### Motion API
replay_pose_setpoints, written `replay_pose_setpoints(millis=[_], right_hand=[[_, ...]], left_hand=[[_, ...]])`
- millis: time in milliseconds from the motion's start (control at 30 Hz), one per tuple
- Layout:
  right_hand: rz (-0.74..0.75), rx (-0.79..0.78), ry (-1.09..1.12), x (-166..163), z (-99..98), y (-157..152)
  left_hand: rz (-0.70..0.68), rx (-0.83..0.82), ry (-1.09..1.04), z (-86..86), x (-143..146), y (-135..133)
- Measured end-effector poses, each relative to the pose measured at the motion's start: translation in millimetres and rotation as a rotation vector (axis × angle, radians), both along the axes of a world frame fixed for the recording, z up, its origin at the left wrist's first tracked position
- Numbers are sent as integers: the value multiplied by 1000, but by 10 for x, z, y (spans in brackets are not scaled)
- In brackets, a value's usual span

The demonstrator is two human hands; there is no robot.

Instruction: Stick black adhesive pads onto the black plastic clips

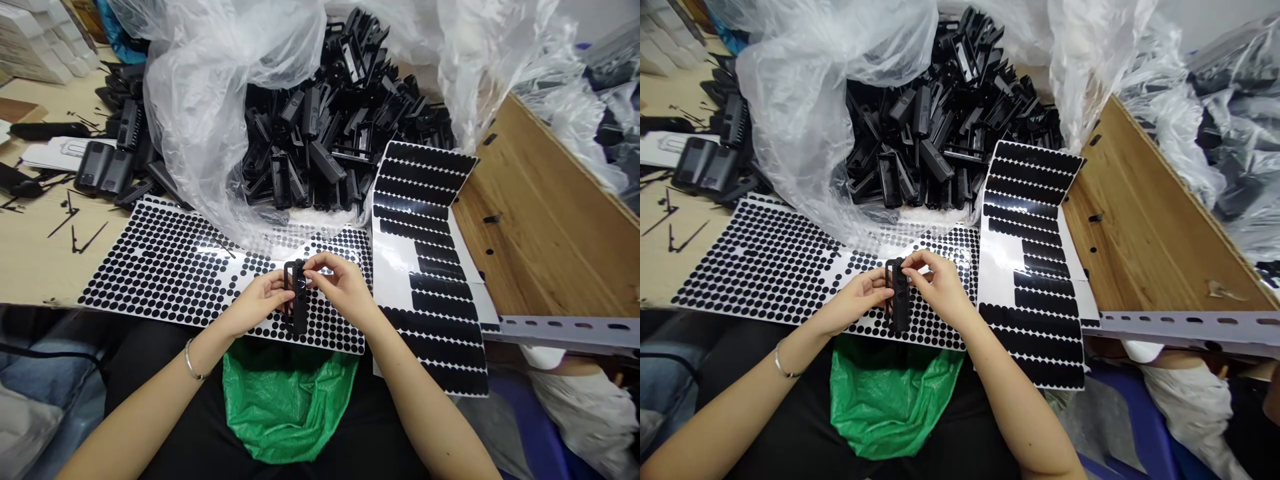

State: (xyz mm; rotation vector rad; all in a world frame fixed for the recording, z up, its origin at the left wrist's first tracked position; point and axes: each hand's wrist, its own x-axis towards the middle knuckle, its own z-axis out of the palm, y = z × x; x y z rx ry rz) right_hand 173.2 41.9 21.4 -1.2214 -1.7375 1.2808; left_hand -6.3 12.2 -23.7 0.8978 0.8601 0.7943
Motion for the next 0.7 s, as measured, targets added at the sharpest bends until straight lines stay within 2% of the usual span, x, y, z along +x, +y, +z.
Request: replay_pose_setpoints(millis=[700], right_hand=[[-36, 148, -158, -26, 51, -39]], left_hand=[[1, -6, 16, 16, -4, 4]])
